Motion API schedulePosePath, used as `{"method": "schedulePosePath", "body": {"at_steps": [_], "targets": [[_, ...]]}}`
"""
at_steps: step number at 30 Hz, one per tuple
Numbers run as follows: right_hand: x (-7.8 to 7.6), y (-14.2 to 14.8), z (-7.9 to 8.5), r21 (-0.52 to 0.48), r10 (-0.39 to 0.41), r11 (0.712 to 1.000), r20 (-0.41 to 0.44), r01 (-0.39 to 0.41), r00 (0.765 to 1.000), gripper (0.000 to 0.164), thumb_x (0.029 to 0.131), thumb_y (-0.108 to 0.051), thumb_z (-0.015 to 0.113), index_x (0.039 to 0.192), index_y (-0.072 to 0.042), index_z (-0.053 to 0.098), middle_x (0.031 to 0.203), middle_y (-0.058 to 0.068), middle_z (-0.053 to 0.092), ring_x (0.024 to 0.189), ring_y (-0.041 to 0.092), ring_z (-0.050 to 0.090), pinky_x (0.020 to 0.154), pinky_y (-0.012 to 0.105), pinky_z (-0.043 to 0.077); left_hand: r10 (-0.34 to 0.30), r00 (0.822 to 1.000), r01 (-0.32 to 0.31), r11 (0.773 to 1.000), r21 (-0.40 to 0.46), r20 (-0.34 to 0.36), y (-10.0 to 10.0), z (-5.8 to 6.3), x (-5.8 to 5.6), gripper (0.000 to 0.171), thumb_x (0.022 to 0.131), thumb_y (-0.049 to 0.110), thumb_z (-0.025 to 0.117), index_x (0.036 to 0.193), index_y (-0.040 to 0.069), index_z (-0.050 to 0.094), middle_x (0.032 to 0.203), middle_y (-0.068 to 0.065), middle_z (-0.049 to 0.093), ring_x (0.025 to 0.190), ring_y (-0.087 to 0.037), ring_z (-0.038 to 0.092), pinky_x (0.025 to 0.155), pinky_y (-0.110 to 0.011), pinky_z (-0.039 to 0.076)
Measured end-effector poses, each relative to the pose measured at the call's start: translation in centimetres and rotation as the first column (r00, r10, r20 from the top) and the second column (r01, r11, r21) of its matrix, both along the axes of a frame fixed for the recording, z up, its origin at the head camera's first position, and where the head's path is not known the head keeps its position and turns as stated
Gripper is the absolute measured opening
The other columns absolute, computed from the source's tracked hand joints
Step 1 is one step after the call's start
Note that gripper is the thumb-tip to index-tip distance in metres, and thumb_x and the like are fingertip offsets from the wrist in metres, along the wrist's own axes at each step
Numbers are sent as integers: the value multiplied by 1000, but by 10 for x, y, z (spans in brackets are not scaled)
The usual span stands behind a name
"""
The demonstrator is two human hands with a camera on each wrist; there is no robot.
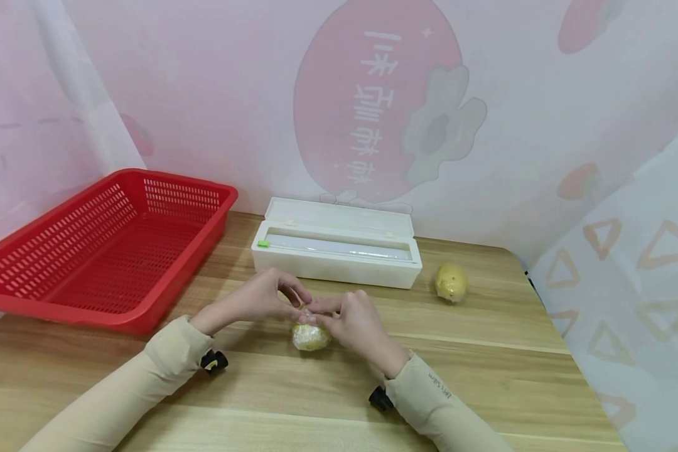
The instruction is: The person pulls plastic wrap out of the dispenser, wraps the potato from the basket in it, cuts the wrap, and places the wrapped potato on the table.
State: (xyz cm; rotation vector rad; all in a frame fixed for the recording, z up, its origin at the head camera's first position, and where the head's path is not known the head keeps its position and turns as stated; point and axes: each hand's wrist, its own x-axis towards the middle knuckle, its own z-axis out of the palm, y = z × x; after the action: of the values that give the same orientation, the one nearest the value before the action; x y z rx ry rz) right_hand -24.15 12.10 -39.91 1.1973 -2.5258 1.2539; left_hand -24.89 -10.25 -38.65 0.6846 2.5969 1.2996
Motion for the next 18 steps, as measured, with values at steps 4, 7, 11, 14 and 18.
{"method": "schedulePosePath", "body": {"at_steps": [4,7,11,14,18], "targets": [[0,-1,1,-20,55,998,-77,-57,996,15,84,-13,79,96,-4,78,102,12,70,99,17,67,50,20,49,19,1000,-19,1000,-2,14,0,1,0,27,71,20,90,92,14,75,89,3,71,82,-15,67,66,-30,56],[0,-1,1,-9,67,998,-103,-68,992,14,85,-12,79,96,-4,77,99,12,71,99,20,68,45,16,42,23,1000,-23,1000,-11,10,0,1,0,28,71,21,91,94,14,75,92,2,71,83,-16,67,67,-30,56],[-2,-1,1,13,70,998,-115,-69,991,14,86,-11,77,98,-4,77,100,11,71,99,19,67,40,14,32,25,1000,-24,999,-27,8,-1,1,0,28,72,22,90,95,15,76,94,4,70,84,-16,67,67,-30,56],[-2,0,0,15,57,998,-114,-56,992,13,86,-11,77,97,-5,78,101,11,71,99,17,67,38,15,26,26,1000,-26,999,-32,7,-1,1,0,28,72,22,90,95,16,76,94,5,71,83,-15,67,66,-30,55],[-1,0,0,5,12,1000,-80,-11,997,11,86,-13,78,96,-8,79,101,8,72,74,5,68,37,16,27,21,1000,-21,999,-32,5,-1,1,0,29,72,23,90,96,16,77,94,4,71,82,-15,67,66,-31,55]]}}
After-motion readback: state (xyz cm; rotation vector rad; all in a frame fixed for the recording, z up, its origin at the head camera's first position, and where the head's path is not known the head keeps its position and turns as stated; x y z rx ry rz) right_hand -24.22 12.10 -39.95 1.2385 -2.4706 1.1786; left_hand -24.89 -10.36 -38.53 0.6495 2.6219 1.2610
